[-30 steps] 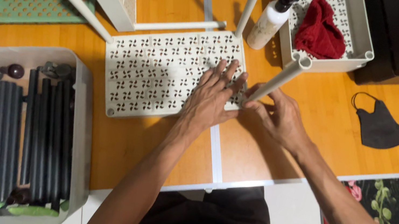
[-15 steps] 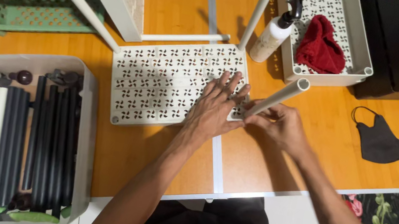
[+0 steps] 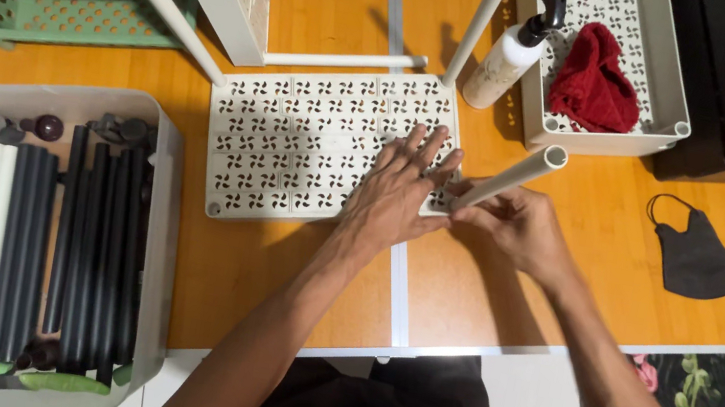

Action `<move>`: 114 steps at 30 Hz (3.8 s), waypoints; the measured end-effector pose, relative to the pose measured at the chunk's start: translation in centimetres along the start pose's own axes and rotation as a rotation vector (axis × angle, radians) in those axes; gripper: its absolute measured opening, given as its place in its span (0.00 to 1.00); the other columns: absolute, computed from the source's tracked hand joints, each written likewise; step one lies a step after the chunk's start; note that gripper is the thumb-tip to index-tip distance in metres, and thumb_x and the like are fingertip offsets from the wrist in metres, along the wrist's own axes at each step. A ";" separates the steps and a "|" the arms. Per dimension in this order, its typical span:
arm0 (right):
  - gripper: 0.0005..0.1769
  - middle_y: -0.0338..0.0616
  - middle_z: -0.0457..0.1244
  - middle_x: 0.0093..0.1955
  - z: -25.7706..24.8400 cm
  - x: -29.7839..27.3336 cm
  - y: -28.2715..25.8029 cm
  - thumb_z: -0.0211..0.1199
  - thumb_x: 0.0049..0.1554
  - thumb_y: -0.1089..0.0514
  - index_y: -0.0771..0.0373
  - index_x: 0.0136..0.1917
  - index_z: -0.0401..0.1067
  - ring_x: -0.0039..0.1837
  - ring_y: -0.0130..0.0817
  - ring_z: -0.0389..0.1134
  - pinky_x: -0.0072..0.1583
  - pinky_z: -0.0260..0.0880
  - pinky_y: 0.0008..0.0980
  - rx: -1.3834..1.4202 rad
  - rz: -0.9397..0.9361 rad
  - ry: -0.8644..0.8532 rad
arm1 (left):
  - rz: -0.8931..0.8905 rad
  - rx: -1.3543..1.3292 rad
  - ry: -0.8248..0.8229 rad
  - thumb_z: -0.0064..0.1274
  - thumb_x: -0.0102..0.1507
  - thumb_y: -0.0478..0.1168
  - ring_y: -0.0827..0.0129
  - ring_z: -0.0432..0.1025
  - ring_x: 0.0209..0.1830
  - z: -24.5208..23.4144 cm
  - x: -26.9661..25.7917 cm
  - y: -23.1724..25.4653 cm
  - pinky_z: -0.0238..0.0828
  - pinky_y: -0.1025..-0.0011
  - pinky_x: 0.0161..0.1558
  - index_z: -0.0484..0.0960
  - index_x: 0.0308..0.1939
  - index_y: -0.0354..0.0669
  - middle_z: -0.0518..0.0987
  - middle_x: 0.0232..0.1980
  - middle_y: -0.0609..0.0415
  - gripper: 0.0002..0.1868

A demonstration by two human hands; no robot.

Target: The person assembles a white plastic shelving unit by inserting white rods into a perforated base and attaching black end caps. The person wipes the rods with a red cloth before insertion and secures them into place.

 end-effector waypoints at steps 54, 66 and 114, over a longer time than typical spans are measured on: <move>0.21 0.45 0.73 0.57 0.7 -0.4 -4.4 0.70 0.54 0.58 0.68 0.60 0.76 0.60 0.30 0.74 0.62 0.74 0.34 -0.225 0.071 0.001 | -0.010 0.024 0.033 0.69 0.52 0.55 0.49 0.39 0.83 -0.9 -0.7 0.6 0.34 0.52 0.79 0.61 0.77 0.52 0.48 0.83 0.45 0.52; 0.19 0.45 0.73 0.54 -2.5 -1.0 -17.6 0.64 0.58 0.53 0.65 0.59 0.77 0.57 0.33 0.74 0.58 0.76 0.33 -0.181 -0.130 0.221 | -0.150 -0.183 0.007 0.64 0.55 0.65 0.48 0.54 0.74 -7.5 -0.4 2.7 0.50 0.48 0.71 0.67 0.72 0.44 0.62 0.74 0.41 0.49; 0.17 0.49 0.73 0.40 33.5 11.3 -25.3 0.63 0.63 0.44 0.59 0.51 0.82 0.34 0.38 0.73 0.43 0.73 0.40 -0.610 -0.600 -0.217 | -0.988 0.186 0.928 0.53 0.66 0.43 0.56 0.80 0.39 -29.2 -37.3 -13.5 0.76 0.59 0.38 0.85 0.45 0.47 0.85 0.41 0.52 0.09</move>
Point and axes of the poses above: each hand's wrist, its own x-axis towards the middle knuckle, its own z-axis out of the palm, y = z × x, the point moved 8 cm from there along x, towards the middle knuckle
